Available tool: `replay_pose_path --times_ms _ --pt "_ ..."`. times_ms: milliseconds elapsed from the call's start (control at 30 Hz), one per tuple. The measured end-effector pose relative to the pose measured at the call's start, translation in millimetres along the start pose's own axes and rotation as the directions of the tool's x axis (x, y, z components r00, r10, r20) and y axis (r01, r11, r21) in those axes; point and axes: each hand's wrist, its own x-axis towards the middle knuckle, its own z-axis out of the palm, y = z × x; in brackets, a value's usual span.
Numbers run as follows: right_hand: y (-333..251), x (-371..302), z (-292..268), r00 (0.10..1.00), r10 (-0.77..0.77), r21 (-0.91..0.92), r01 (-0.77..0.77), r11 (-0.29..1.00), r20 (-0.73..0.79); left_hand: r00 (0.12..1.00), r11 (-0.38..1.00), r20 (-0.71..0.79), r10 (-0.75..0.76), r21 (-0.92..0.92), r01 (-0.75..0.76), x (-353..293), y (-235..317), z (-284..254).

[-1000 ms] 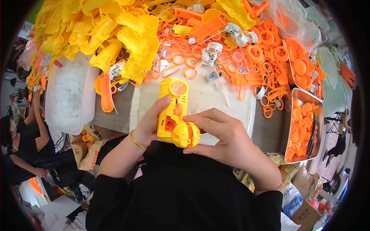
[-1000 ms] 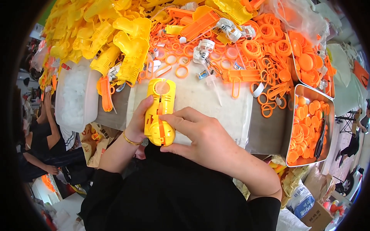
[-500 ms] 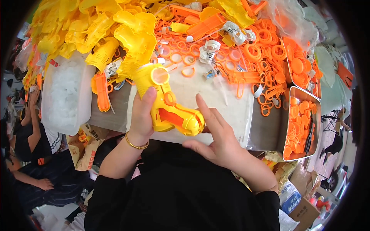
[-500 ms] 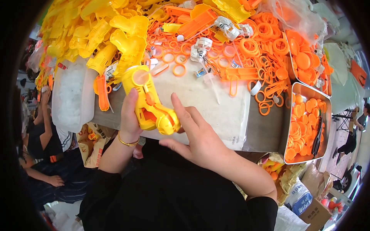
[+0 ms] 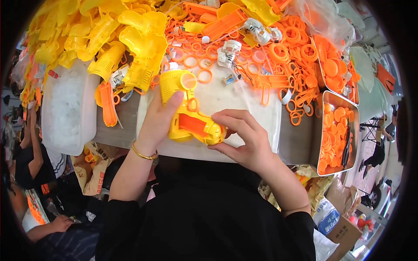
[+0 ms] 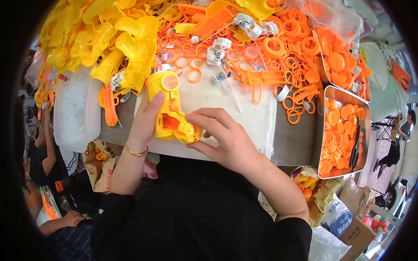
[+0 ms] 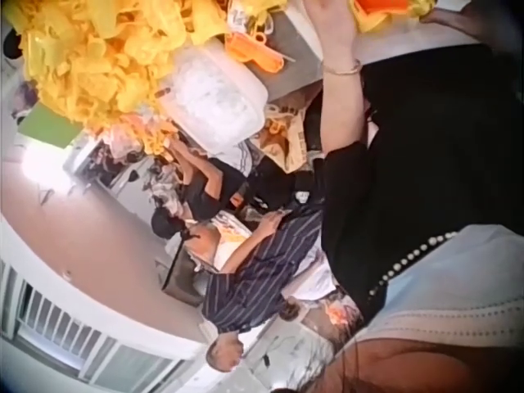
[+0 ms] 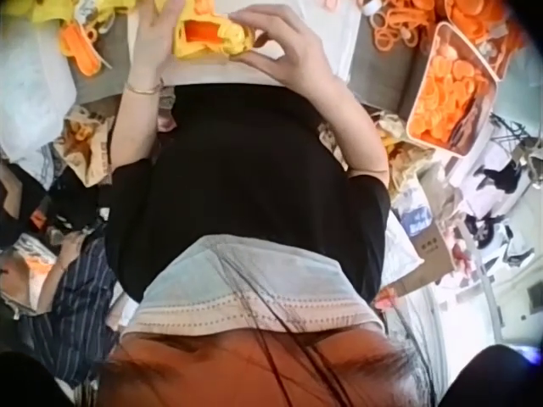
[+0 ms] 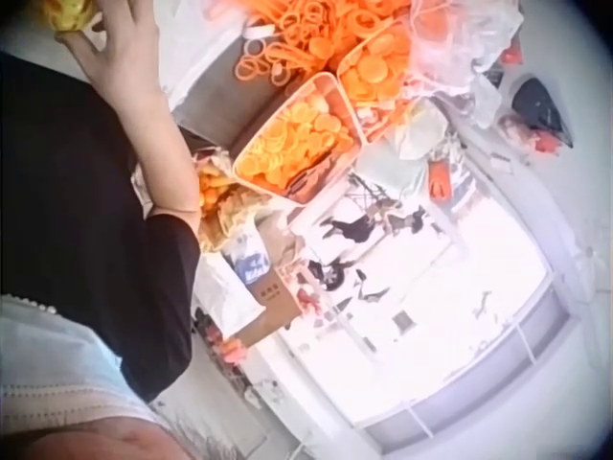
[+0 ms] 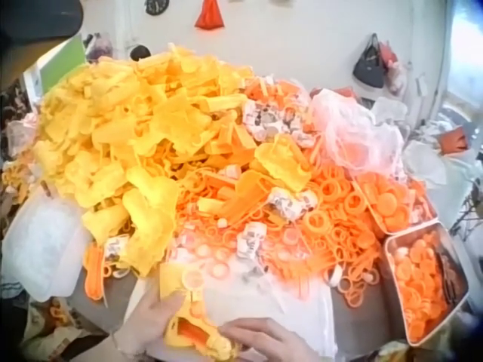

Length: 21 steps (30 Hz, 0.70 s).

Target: Assembling plastic toy bubble guns by snapping components together and applying labels.

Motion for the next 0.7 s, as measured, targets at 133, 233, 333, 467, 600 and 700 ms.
replay_pose_path --times_ms 133,233,333,467,600,700 --pt "1.0 -11.0 -0.4 1.0 0.011 -0.027 -0.012 1.0 -0.022 0.93 0.655 0.031 0.366 0.701 -0.281 0.1 11.8 19.7" --pt "2.5 -15.6 1.8 0.991 0.123 0.039 -0.121 0.992 -0.055 0.87 0.384 0.214 0.444 0.832 -0.401 -2.1 8.8 12.4" --pt "0.1 -12.2 2.6 0.99 0.13 0.046 -0.127 0.991 -0.051 0.886 0.656 0.349 0.306 0.597 -0.462 -11.9 14.5 14.0" --pt "0.7 -15.6 3.1 0.991 0.127 0.068 -0.124 0.99 -0.046 0.835 0.683 0.45 0.316 0.503 -0.529 -18.8 12.7 13.9" --pt "7.3 -20.1 6.7 0.992 0.121 0.131 -0.115 0.985 -0.041 0.821 0.667 0.466 0.328 0.501 -0.551 -17.1 3.6 9.5" --pt "6.3 -18.5 6.1 0.992 0.121 0.114 -0.118 0.986 -0.026 0.802 0.657 0.472 0.365 0.48 -0.582 -17.6 -0.1 6.7"
